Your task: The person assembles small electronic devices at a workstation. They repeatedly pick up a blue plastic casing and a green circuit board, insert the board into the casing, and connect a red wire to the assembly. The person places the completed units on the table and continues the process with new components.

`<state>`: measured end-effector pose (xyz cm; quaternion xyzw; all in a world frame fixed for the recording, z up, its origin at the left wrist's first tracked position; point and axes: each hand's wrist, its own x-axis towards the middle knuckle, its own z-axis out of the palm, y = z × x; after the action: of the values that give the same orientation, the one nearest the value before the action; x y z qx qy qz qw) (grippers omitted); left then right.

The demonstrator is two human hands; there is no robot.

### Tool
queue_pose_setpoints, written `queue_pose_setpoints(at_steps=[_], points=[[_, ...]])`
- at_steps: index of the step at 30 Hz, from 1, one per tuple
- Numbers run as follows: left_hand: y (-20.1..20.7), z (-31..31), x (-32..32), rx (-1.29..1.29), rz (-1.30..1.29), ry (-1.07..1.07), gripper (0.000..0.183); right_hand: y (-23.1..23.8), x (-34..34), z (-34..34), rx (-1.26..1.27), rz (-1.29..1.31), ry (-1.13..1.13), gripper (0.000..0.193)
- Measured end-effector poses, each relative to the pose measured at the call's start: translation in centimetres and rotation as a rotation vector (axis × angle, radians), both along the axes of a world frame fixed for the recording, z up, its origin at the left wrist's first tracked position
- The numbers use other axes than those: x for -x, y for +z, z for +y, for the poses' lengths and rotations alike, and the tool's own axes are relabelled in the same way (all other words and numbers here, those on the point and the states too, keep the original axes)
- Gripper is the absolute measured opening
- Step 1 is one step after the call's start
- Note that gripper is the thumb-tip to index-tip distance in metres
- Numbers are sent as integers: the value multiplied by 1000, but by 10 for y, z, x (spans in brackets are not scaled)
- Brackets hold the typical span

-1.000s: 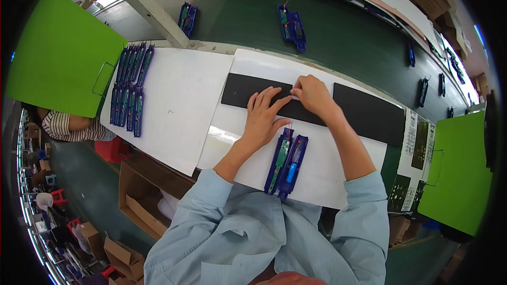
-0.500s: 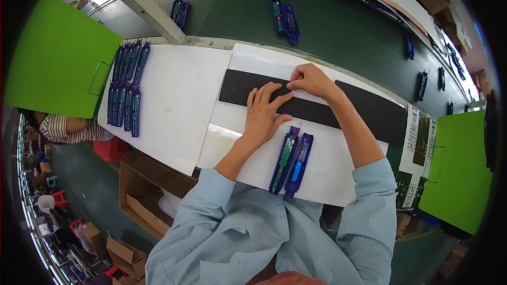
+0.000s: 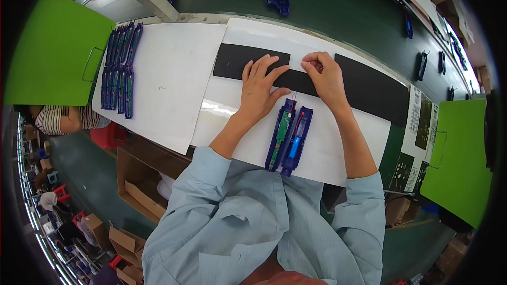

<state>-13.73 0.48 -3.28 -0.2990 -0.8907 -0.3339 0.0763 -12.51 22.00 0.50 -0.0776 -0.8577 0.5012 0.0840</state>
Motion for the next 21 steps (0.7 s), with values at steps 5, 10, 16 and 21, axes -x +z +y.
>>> queue_pose_setpoints(at_steps=[5, 10, 16, 21], points=[[0, -1, 0, -9, -9, 14, 63, -14, 20, -15, -105, 248, 99, 33], [1, 1, 3, -12, -10, 23, 61, -24, 39, -23, -199, 87, 130, 40], [-1, -5, 0, -53, 12, 23, 55, 7, 6, -22, 179, 112, 37, 38], [38, -25, -48, -189, 5, -90, 45, 35, -105, 14, 551, -229, 107, 39]])
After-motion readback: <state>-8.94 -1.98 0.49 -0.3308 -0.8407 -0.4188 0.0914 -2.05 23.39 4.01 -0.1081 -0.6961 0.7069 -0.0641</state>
